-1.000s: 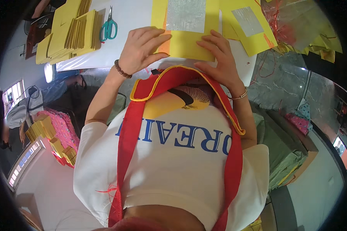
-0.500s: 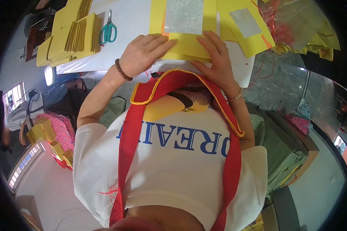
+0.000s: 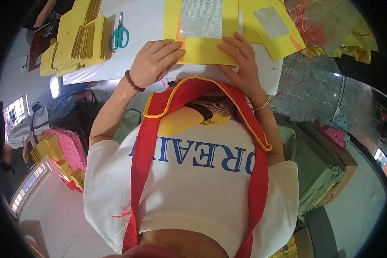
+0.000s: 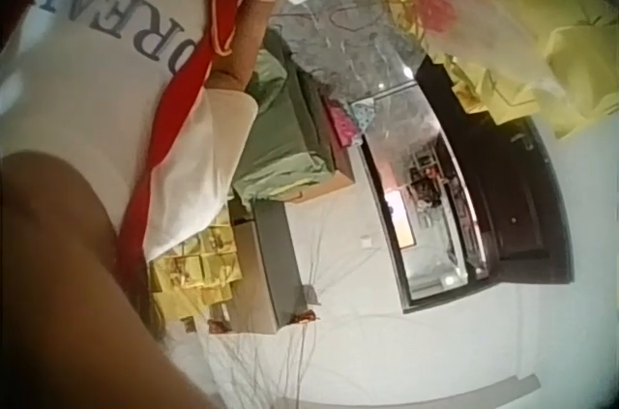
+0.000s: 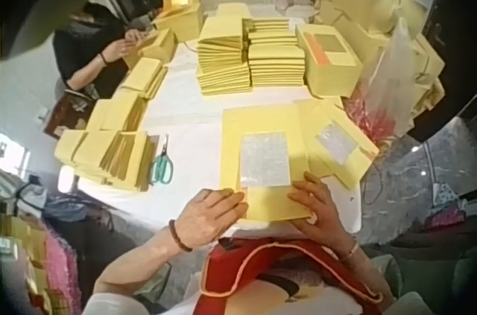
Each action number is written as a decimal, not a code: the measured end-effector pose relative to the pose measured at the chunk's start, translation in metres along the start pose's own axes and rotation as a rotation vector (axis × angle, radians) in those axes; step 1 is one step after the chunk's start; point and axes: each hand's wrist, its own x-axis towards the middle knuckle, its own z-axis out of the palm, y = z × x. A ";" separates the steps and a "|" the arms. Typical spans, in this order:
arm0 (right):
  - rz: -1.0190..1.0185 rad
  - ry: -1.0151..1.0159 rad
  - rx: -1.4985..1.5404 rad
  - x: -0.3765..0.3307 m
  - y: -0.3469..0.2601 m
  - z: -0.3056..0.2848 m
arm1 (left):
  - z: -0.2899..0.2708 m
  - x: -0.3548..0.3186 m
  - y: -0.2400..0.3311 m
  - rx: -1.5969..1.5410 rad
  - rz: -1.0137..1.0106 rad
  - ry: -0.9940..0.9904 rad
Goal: Folding sheets of yellow paper with silver foil centers.
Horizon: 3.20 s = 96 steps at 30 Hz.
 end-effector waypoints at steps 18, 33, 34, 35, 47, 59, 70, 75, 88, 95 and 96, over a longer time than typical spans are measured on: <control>-0.041 -0.044 -0.090 0.001 -0.005 0.000 | 0.001 -0.012 -0.010 -0.326 -0.077 0.059; 0.103 0.005 0.051 0.009 -0.002 0.001 | -0.003 -0.008 -0.024 -0.776 -0.440 0.075; 0.144 0.029 0.080 0.009 -0.001 0.002 | -0.003 -0.007 -0.025 -0.775 -0.441 0.077; 0.142 0.028 0.080 0.008 0.000 0.004 | -0.004 -0.007 -0.025 -0.799 -0.476 0.056; 0.353 0.197 0.414 0.007 0.006 0.018 | -0.001 -0.010 -0.023 -0.881 -0.531 0.084; 0.239 0.180 0.325 0.015 0.008 0.012 | -0.009 0.007 -0.006 -0.214 -0.067 0.117; 0.273 0.157 0.313 0.015 0.006 0.008 | -0.012 0.015 -0.008 -0.066 0.046 -0.098; 0.263 0.160 0.332 0.014 0.008 0.006 | -0.007 0.018 -0.013 -0.028 0.094 -0.158; 0.399 0.113 0.510 0.020 0.012 0.000 | -0.010 0.020 -0.033 -0.291 0.062 -0.148; 0.398 0.129 0.719 0.012 0.023 -0.004 | -0.003 0.016 -0.031 -0.296 -0.104 -0.023; 0.362 0.094 0.489 0.014 0.020 -0.001 | -0.001 0.015 -0.031 -0.278 -0.139 -0.011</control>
